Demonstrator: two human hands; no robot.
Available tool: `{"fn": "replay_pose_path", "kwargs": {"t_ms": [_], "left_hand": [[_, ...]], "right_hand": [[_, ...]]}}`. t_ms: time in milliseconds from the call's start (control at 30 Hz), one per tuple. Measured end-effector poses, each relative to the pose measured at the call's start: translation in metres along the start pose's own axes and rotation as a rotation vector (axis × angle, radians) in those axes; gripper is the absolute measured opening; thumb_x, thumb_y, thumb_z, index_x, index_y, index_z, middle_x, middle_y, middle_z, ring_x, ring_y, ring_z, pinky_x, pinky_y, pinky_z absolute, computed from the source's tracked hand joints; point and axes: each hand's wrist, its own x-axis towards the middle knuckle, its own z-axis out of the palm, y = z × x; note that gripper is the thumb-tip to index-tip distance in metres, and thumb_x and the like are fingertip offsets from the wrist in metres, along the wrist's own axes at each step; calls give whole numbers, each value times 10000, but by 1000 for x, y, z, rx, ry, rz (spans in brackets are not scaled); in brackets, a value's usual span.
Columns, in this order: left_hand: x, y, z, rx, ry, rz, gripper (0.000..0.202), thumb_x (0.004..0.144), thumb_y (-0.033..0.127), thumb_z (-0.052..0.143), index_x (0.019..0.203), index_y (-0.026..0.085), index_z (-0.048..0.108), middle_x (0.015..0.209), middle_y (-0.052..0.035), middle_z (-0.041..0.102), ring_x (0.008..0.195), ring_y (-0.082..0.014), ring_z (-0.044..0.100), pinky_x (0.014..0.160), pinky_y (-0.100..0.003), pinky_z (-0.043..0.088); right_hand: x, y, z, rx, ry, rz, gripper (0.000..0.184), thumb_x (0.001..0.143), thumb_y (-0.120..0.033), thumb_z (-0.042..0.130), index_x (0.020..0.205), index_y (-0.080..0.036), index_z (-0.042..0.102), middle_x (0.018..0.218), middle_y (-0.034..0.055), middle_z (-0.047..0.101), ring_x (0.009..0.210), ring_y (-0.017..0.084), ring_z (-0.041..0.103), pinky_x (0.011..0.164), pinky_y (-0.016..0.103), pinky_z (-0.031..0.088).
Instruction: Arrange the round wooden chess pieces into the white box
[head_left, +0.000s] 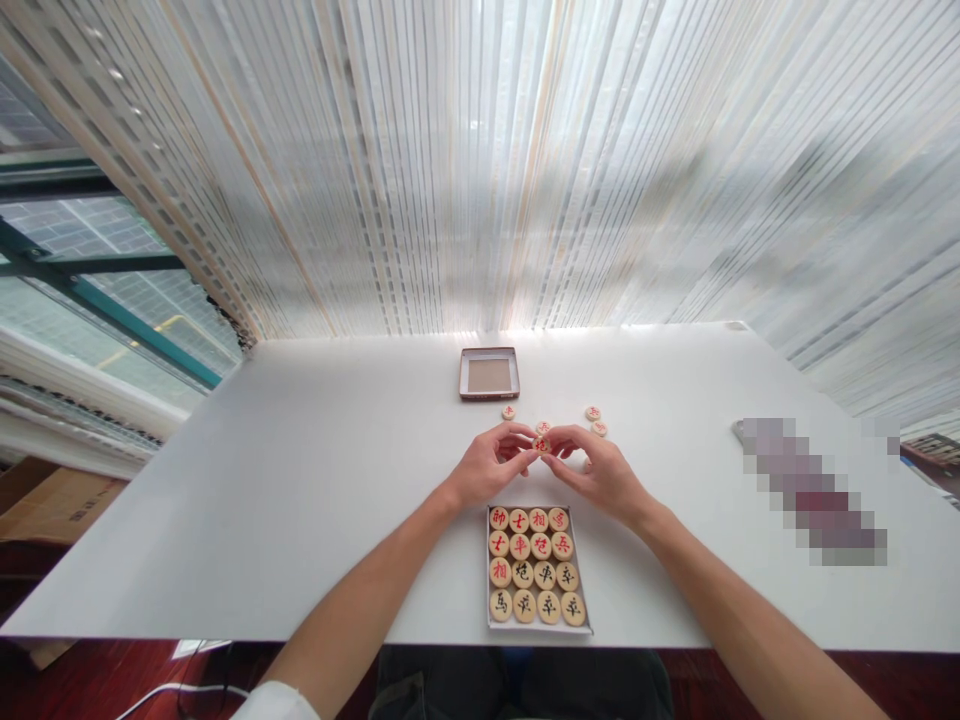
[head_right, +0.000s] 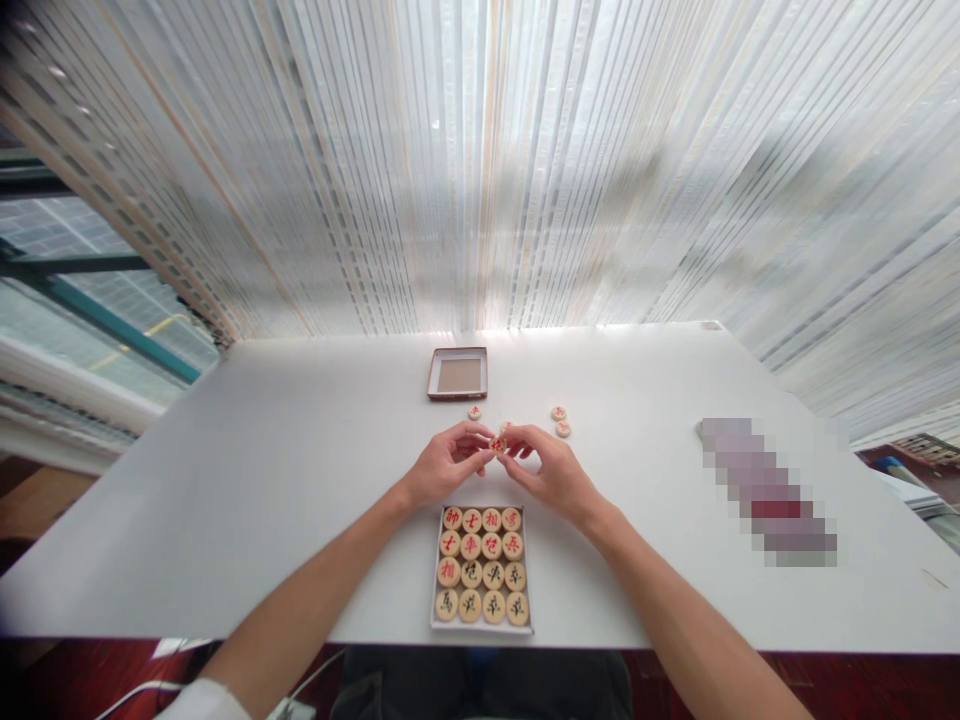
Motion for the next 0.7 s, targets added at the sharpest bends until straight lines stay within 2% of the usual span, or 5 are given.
{"fn": "replay_pose_path", "kwargs": {"t_ms": [200,400,700], "left_hand": [[1,-2,0,-14,0,26,359,870,383,706,1142,157,642,997,-101,721,823,-175,687,702,-298,588],[2,-3,-1,-17,2,47,343,871,358,706,1146,157,663,1059,-118,708,930,-202,677,703,-284,588],[2,-2,-1,2,7,52,335,867,366,708,1131,163,672,1075,-113,709,948,-205,679,697,-276,584]], "right_hand": [[0,1,0,18,-4,-15,233,923,-271,633,1155,-251,629,1003,53,721,816,186,675,740,353,595],[0,3,1,30,0,-17,272,922,-285,633,1193,-257,622,1000,57,725,837,200,687,727,356,603],[1,-3,-1,108,-27,47,281,923,-291,635,1201,-250,631,1123,75,713,838,189,695,773,369,617]]}}
